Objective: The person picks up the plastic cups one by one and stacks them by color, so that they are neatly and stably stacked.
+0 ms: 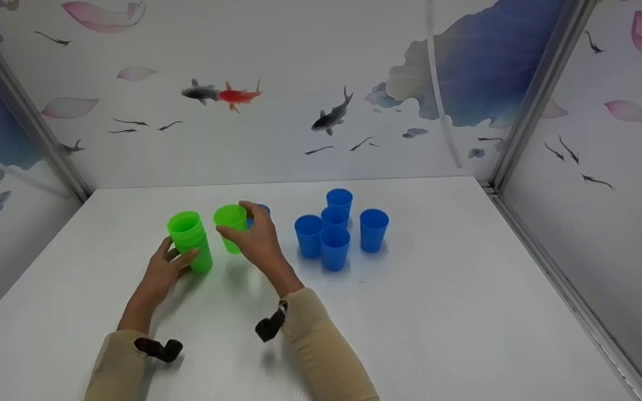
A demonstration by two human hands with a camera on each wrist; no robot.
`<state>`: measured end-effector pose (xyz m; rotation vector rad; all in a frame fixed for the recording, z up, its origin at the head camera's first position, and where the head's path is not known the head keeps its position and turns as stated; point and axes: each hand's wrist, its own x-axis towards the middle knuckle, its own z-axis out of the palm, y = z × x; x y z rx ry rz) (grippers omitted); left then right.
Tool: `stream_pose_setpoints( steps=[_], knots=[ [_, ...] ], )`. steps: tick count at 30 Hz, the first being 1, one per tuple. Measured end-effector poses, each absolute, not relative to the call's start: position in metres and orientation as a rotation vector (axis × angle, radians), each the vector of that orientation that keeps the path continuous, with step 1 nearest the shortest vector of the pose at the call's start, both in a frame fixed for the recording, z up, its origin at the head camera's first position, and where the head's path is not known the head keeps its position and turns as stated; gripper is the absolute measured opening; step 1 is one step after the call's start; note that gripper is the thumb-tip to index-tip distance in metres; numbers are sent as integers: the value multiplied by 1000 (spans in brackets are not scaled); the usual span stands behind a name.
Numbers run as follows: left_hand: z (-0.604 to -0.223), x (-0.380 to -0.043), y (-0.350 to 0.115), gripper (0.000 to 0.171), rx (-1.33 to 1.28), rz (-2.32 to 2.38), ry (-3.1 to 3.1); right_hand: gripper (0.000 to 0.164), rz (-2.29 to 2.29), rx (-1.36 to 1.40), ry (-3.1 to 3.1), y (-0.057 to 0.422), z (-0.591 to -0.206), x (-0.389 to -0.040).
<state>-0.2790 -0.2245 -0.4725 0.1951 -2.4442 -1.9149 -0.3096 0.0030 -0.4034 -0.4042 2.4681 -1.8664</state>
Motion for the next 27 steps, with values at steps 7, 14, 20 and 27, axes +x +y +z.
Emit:
stream_pose_setpoints(
  steps=[7, 14, 20, 27],
  knots=[
    [-472, -279, -225, 89, 207, -1906, -2461, 69, -1867, -464, 2497, 0, -380, -314],
    [-472, -278, -225, 86, 211, -1926, -2457, 70, -1854, -573, 2523, -6, -359, -318],
    [-472, -279, -225, 87, 229, -1928, -2463, 70, -1842, -624, 2510, -15, -341, -317],
    [-472, -280, -225, 86, 235, -1920, -2475, 69, -1802, -650, 2490, -25, -324, -317]
  ],
)
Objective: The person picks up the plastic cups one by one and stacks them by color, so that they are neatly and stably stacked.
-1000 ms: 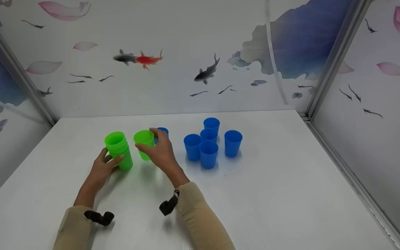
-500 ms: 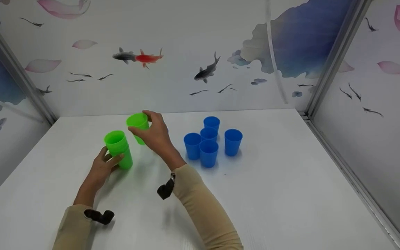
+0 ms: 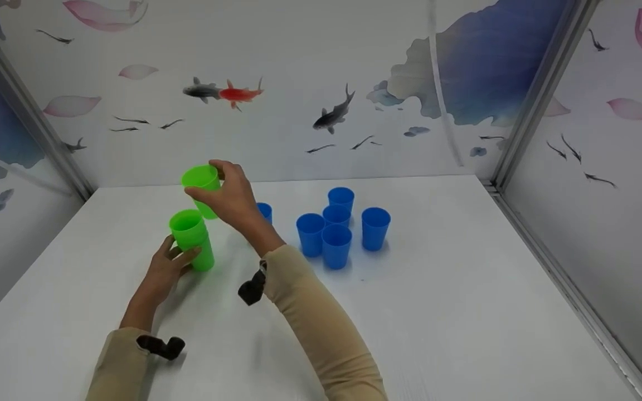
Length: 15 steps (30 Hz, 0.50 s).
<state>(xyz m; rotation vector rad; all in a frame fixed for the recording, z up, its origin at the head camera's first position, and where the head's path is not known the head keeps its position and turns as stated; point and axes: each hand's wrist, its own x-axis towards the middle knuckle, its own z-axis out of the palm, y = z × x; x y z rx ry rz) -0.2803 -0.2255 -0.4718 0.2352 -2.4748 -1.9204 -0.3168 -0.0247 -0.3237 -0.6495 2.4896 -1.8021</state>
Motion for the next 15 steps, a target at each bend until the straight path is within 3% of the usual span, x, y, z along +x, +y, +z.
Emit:
stream_pose_setpoints(
  steps=[15],
  knots=[
    [-471, -280, -226, 92, 242, -1914, -2494, 71, -1656, -742, 2491, -48, -315, -315]
  ],
)
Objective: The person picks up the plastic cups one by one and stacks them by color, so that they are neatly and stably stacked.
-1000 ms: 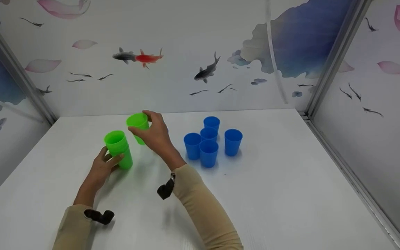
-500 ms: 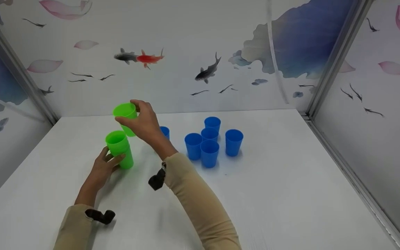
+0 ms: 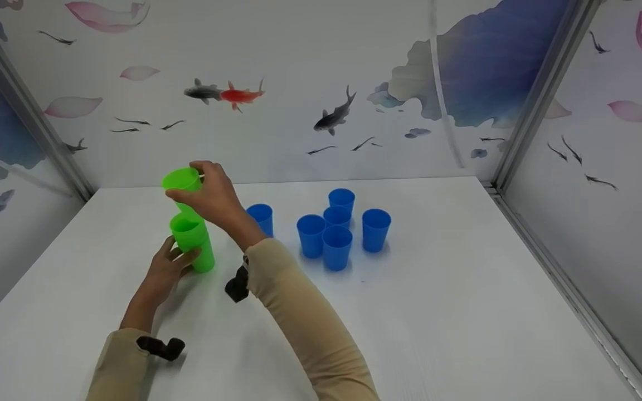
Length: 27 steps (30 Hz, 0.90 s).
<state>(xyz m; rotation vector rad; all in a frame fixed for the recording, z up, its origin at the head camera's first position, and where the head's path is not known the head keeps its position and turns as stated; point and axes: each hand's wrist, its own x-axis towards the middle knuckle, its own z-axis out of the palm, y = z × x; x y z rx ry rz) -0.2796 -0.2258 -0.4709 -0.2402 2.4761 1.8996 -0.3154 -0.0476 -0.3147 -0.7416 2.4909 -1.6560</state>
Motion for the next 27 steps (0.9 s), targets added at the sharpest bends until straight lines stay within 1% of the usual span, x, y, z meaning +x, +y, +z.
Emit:
stream_pose_setpoints(
  steps=[16, 27],
  knots=[
    [-472, -281, -228, 102, -227, 1929, 2442, 71, -1670, -712, 2486, -72, -328, -309],
    [-471, -282, -227, 99, -252, 1892, 2460, 71, -1675, -652, 2467, -73, -350, -311]
  ],
)
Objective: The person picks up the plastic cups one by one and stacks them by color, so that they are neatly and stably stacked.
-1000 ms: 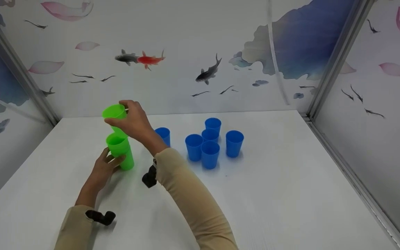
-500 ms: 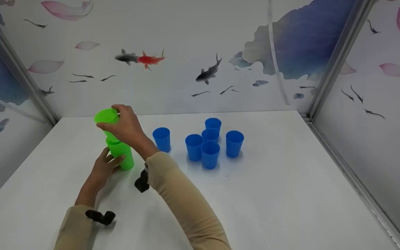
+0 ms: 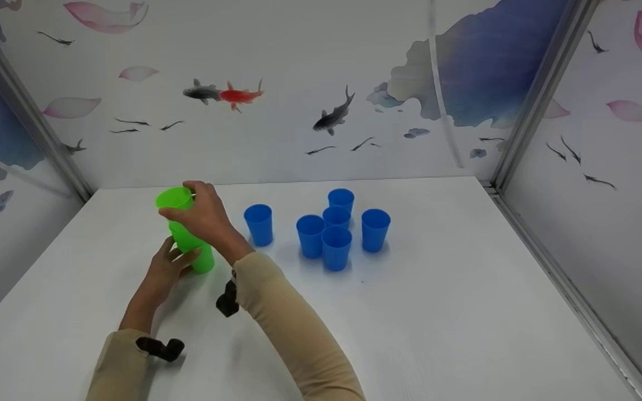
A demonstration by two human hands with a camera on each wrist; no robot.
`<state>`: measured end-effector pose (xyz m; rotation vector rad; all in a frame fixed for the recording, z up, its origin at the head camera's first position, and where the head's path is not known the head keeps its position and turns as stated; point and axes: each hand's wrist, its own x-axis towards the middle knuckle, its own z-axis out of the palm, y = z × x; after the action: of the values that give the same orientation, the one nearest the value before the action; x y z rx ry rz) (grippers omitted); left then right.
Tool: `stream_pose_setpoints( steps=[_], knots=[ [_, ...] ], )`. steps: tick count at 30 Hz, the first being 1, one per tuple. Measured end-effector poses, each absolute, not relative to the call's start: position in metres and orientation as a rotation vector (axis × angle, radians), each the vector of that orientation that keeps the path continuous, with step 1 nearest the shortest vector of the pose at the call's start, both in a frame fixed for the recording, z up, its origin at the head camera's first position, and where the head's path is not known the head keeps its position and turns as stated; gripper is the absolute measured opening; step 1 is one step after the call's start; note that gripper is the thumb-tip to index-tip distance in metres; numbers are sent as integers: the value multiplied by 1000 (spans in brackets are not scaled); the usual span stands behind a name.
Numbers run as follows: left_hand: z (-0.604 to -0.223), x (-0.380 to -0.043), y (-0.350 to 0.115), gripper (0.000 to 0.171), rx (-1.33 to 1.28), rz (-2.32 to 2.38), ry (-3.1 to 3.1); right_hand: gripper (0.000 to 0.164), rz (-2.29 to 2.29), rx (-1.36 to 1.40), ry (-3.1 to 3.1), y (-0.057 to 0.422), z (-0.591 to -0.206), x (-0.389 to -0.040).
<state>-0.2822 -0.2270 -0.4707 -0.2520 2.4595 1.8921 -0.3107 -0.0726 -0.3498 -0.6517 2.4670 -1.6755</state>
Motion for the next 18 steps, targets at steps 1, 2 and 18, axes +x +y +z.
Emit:
stream_pose_setpoints(
  steps=[1, 2, 18],
  knots=[
    [-470, -282, -227, 99, -253, 1892, 2461, 71, -1673, -653, 2463, -72, -352, -310],
    [-470, -282, -227, 98, -253, 1890, 2463, 71, -1670, -657, 2459, -72, -355, -310],
    [-470, -279, -226, 92, -249, 1904, 2464, 68, -1674, -728, 2423, -36, -361, -309]
  ],
)
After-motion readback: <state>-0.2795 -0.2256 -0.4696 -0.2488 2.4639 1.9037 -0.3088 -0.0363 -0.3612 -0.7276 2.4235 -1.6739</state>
